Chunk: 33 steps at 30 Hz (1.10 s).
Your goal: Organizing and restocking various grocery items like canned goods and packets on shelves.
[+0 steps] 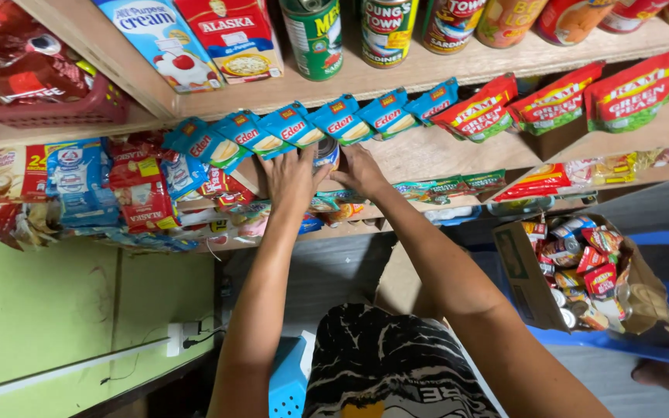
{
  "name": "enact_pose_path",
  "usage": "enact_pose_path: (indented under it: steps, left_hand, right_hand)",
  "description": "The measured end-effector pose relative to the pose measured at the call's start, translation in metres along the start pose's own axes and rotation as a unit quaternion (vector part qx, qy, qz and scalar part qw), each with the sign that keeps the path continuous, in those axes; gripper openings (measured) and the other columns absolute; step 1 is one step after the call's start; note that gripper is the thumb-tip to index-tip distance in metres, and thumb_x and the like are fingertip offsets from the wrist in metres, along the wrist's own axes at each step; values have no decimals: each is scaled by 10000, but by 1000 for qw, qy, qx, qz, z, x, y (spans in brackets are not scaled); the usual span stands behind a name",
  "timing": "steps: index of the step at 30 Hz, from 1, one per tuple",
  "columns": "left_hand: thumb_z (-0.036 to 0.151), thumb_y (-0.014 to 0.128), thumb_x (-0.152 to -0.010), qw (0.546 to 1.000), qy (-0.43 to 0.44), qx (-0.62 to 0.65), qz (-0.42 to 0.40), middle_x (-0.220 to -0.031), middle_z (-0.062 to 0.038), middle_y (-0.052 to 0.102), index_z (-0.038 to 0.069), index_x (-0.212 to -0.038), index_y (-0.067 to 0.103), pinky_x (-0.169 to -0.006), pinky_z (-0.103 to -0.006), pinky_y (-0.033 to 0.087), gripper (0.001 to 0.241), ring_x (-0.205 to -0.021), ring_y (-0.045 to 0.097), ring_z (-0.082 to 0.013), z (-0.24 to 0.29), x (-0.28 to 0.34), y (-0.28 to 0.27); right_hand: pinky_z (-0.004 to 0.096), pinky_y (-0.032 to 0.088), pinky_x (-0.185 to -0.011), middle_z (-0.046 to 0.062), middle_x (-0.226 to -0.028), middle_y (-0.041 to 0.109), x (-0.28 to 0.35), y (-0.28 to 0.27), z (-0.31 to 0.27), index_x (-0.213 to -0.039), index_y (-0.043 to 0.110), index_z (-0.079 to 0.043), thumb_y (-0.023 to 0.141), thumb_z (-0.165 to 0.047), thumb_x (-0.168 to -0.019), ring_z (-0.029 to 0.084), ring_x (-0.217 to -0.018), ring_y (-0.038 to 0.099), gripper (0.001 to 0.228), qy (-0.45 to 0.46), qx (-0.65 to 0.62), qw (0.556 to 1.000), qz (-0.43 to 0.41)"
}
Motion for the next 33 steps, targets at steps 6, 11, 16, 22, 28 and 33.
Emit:
enact_pose_path:
  steps: [6, 11, 16, 22, 28, 33]
  left_hand:
    - [420, 811, -845, 1000, 15, -7, 11, -1376, -178, 545, 150, -1414, 612, -1146, -743, 148, 660, -1377, 425, -416, 33, 19, -22]
    - [354, 807, -880, 989, 55, 76, 116, -1538, -180, 482, 118, -1427, 594, -1197, -671, 180, 633, -1455, 402, -413, 77, 53, -35]
    - [277, 809, -894, 975, 96, 188, 65, -1481, -144, 519, 100, -1358, 622, -1190, -606, 292, 530, -1411, 470, -386, 148, 79, -3]
    - [215, 798, -879, 926, 164, 337, -46, -1427, -136, 564, 67, -1327, 629, -1174, -553, 373, 501, -1341, 535, -361, 253, 101, 72]
    - [212, 784, -887, 899, 167, 371, -163, -1389, -125, 600, 62, -1304, 642, -1084, -477, 441, 465, -1255, 565, -368, 350, 98, 138]
    - [198, 749, -927, 884, 136, 402, -196, -1381, -130, 610, 51, -1326, 635, -1064, -442, 470, 440, -1258, 590, -358, 411, 93, 176]
  right_hand:
    - [470, 446, -1089, 227, -1346, 601, 24, -27, -28, -1404, 496, -13, 853, -162, -767, 418, -1271, 544, 745, 15, -75, 997, 12]
    - [435, 383, -1185, 200, -1550, 486, 79, -76, -64, -1515, 441, -12, 795, -90, -850, 382, -1444, 461, 757, -8, -128, 991, 31]
    - [385, 483, -1043, 159, -1480, 569, 190, -110, -20, -1437, 542, -62, 735, -141, -930, 321, -1343, 566, 548, 132, -126, 982, 41]
    - [367, 538, -811, 93, -1270, 710, 332, -173, 55, -1339, 639, -101, 696, -205, -946, 280, -1000, 643, 411, 405, -98, 905, 87]
    - [314, 539, -932, 116, -1212, 727, 455, -222, 133, -1279, 658, -22, 697, -154, -976, 185, -1112, 686, 333, 387, -131, 888, 212]
    - [280, 558, -852, 88, -1142, 725, 514, -253, 204, -1267, 657, -22, 700, -148, -972, 141, -1008, 689, 324, 451, -183, 853, 188]
Point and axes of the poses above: each hand's wrist, its own x-axis away from the middle knuckle, its own y-axis out of the palm, z = x × y, the point moved 8 cm from there along -x, towards the middle knuckle
